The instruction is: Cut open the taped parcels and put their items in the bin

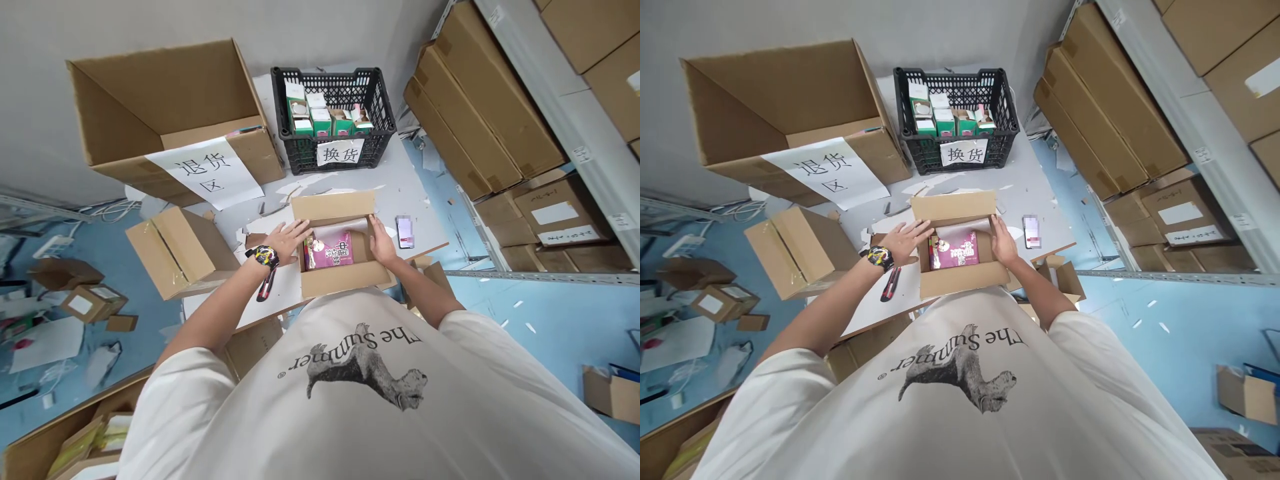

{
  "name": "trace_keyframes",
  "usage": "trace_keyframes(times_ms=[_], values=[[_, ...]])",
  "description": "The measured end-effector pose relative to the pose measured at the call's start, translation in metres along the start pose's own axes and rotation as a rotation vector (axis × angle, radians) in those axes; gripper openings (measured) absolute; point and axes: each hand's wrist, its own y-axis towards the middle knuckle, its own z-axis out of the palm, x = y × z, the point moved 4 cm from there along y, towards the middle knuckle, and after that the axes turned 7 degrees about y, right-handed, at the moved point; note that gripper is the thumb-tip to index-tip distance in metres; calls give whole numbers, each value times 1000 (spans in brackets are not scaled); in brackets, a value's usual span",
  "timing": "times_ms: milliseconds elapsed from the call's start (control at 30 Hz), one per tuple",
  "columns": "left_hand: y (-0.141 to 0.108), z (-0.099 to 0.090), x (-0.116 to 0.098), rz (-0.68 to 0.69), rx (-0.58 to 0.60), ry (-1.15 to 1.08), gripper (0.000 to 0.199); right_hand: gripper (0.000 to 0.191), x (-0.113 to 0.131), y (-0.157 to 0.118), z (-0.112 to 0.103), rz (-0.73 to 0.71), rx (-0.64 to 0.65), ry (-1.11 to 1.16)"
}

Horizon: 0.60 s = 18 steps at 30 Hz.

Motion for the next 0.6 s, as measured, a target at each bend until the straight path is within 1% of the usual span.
trace_keyframes(times_ms=[33,100,200,267,367,400,467,533,600], values=[[1,7,0,-2,32,-8,122,92,1,1,-1,-4,-2,4],[4,18,1,-4,45,-26,124,90,4,1,-5,-12,-9,-5],[6,24,1,11,-2,-31,125,80,10,-10,-13,-52,-12,-80],[7,25,-1,15,-39,-23,131,75,15,-27,-17,-123,24,-137],[10,26,-7,2,-91,-19,138,71,20,-62,-15,-266,181,-181],[11,27,-8,-5,-103,-19,139,70,21,-72,-12,-297,247,-190],[14,29,-8,-22,-118,-21,140,70,21,-86,-7,-311,345,-208],[16,32,-7,-24,-133,-34,141,69,24,-86,-4,-281,391,-220],[17,34,-5,-19,-153,-47,140,65,32,-72,2,-232,449,-211]])
